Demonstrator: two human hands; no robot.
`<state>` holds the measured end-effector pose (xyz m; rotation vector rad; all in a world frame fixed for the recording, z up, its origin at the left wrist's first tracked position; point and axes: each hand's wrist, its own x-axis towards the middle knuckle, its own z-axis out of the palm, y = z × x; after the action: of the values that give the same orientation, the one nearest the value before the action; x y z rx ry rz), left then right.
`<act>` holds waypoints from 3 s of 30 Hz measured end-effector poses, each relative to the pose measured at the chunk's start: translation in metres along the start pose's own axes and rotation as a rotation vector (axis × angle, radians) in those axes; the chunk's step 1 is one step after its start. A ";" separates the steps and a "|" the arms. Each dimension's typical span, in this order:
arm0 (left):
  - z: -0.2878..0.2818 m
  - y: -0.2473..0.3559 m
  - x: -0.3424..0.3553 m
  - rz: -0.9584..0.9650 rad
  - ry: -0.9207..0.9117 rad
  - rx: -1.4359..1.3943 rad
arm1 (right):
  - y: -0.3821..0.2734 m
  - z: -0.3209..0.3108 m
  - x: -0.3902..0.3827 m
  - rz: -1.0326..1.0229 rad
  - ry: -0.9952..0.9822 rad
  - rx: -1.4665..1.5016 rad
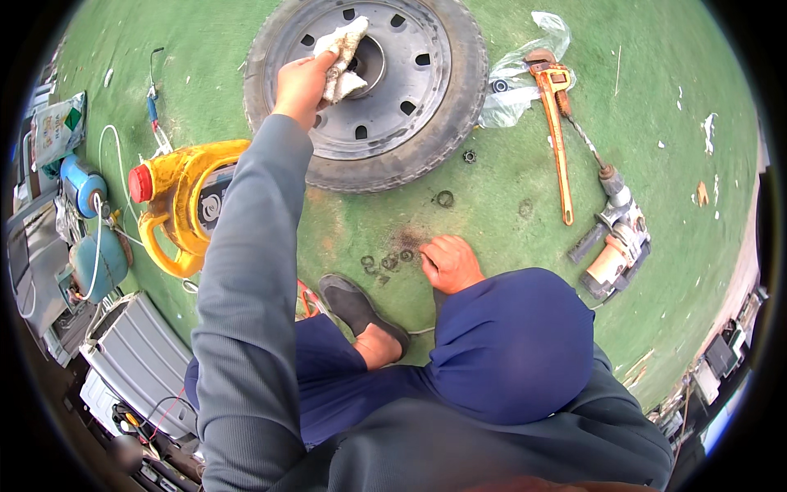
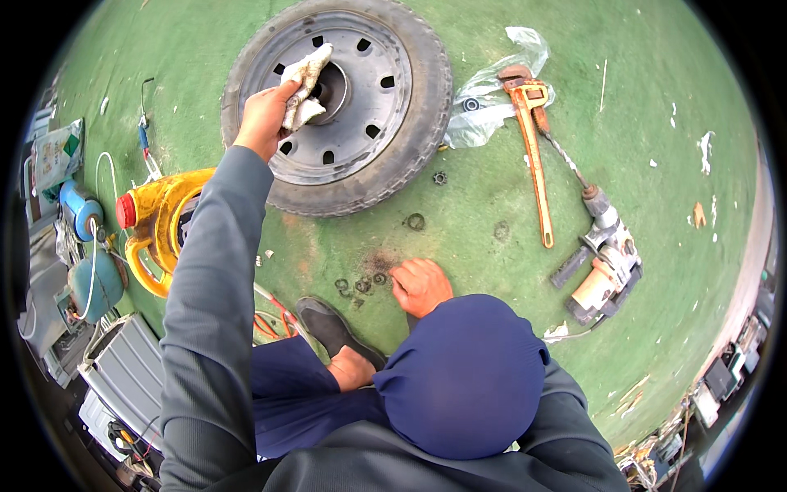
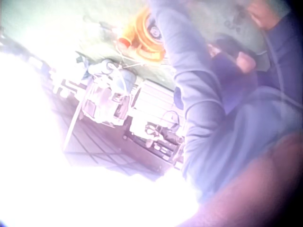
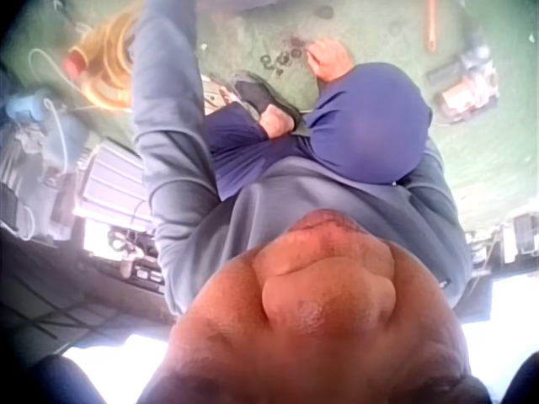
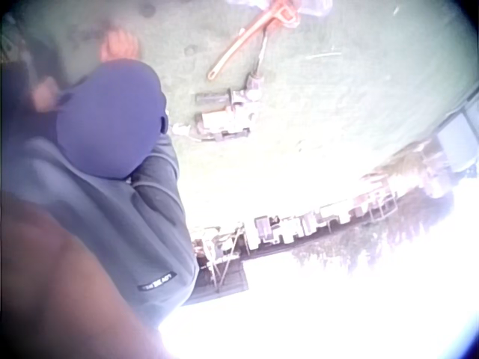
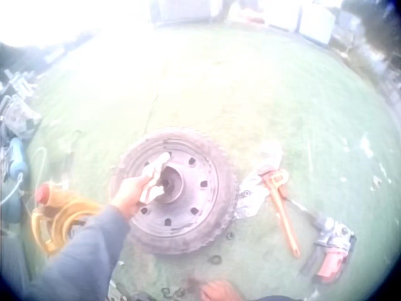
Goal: The person sits on the floor and works on a small tire, using a cloth to wipe the rim and a tool to adjust the center hub. They handle the tire, a rag, and a tool while seated.
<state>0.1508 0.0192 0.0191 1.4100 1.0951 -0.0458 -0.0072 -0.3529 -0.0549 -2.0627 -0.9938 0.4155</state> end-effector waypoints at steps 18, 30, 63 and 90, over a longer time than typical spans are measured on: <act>0.002 -0.011 0.010 0.057 0.052 -0.060 | 0.002 0.000 -0.003 0.022 -0.017 0.009; 0.004 -0.011 0.000 0.241 -0.038 0.043 | 0.003 0.001 -0.001 -0.005 0.023 0.021; -0.052 -0.091 -0.019 0.681 0.633 0.886 | 0.064 -0.108 0.209 0.212 0.663 0.121; -0.049 -0.078 -0.024 0.555 0.589 0.874 | 0.082 -0.119 0.357 0.254 0.408 -0.481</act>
<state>0.0623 0.0259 -0.0141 2.5955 1.1574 0.3501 0.3317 -0.1711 -0.0273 -2.5800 -0.6235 -0.1403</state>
